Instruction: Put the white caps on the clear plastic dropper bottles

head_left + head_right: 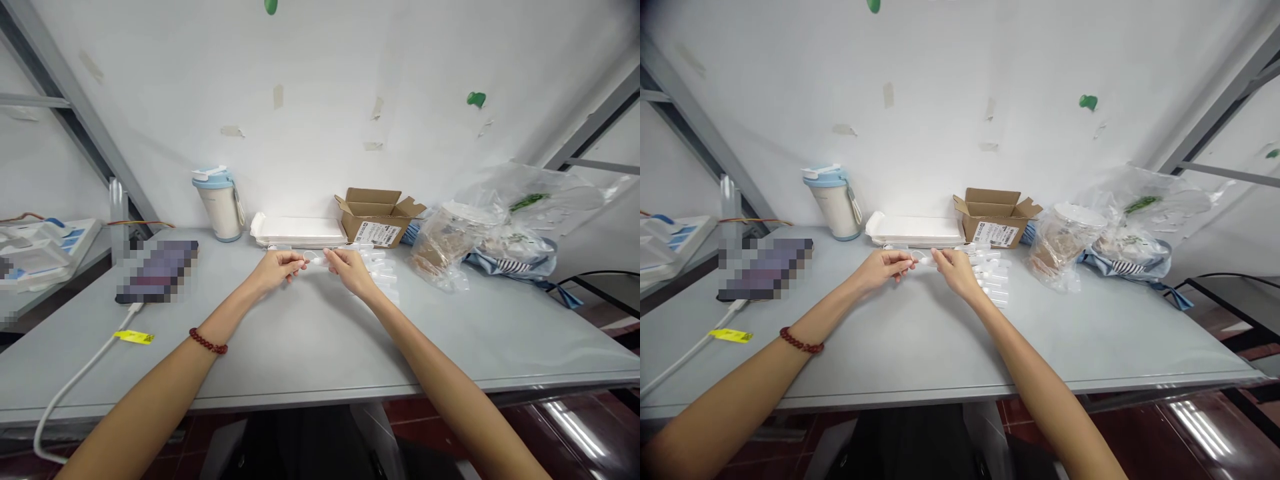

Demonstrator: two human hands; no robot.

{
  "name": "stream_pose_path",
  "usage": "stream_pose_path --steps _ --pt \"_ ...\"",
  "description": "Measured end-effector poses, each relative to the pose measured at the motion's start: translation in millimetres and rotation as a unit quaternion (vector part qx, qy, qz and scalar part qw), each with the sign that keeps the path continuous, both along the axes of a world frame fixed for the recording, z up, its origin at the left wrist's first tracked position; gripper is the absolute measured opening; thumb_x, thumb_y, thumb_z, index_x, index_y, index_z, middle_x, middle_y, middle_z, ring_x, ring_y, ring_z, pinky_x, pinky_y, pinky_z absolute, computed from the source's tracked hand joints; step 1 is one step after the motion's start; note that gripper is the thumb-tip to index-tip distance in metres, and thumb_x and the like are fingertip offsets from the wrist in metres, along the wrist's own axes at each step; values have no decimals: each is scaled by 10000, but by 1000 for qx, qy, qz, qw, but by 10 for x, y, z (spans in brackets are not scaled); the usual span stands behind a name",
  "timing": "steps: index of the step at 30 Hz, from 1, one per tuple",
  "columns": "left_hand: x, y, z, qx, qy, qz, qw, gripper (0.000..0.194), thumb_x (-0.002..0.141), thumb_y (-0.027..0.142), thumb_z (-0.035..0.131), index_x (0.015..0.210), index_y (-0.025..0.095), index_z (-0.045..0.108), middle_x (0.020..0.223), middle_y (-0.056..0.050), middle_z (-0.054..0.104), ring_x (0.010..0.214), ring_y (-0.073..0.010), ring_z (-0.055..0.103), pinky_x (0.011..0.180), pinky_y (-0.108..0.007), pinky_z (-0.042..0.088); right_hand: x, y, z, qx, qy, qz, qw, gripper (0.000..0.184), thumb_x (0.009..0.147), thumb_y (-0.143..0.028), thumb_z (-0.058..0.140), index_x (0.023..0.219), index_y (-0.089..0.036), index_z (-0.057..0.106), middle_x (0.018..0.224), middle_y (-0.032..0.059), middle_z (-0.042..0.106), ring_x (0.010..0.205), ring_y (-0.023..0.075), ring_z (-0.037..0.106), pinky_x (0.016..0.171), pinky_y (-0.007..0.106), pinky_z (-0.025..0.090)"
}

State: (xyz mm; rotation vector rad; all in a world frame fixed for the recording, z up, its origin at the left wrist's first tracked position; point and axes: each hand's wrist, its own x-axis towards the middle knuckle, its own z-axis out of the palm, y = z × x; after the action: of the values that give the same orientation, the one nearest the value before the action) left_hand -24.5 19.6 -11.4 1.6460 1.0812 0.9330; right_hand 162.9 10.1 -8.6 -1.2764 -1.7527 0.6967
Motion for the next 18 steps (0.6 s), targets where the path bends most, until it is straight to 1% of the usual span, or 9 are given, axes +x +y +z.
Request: stream_pose_path --steps 5,10,14,18 --pt "2 1 -1 -14 -16 -2 1000 277 686 392 629 786 137 671 806 -59 648 598 -110 502 518 -255 424 7 21 -12 6 -7 0 1000 445 851 -459 418 503 -184 379 477 -36 383 488 91 348 515 231 269" --pt "12 -12 -10 -3 0 -2 1000 269 694 375 612 794 131 668 749 -44 635 565 -102 482 506 -243 415 -1 33 -64 19 -6 -1 1000 435 850 -456 412 511 -186 372 476 -41 371 496 91 340 520 231 264" --pt "23 -27 -62 15 15 -14 1000 218 694 349 596 714 135 635 680 -37 624 520 -101 476 476 -238 396 -33 24 -114 16 -34 -15 999 427 853 -431 398 505 -187 361 481 -35 389 491 92 340 509 240 244" --pt "39 -41 -96 17 30 -16 999 184 691 322 581 698 142 621 667 -34 621 525 -108 488 473 -234 392 -75 -15 -141 33 -58 -39 997 407 859 -394 389 509 -191 348 487 -34 392 495 94 341 514 247 235"
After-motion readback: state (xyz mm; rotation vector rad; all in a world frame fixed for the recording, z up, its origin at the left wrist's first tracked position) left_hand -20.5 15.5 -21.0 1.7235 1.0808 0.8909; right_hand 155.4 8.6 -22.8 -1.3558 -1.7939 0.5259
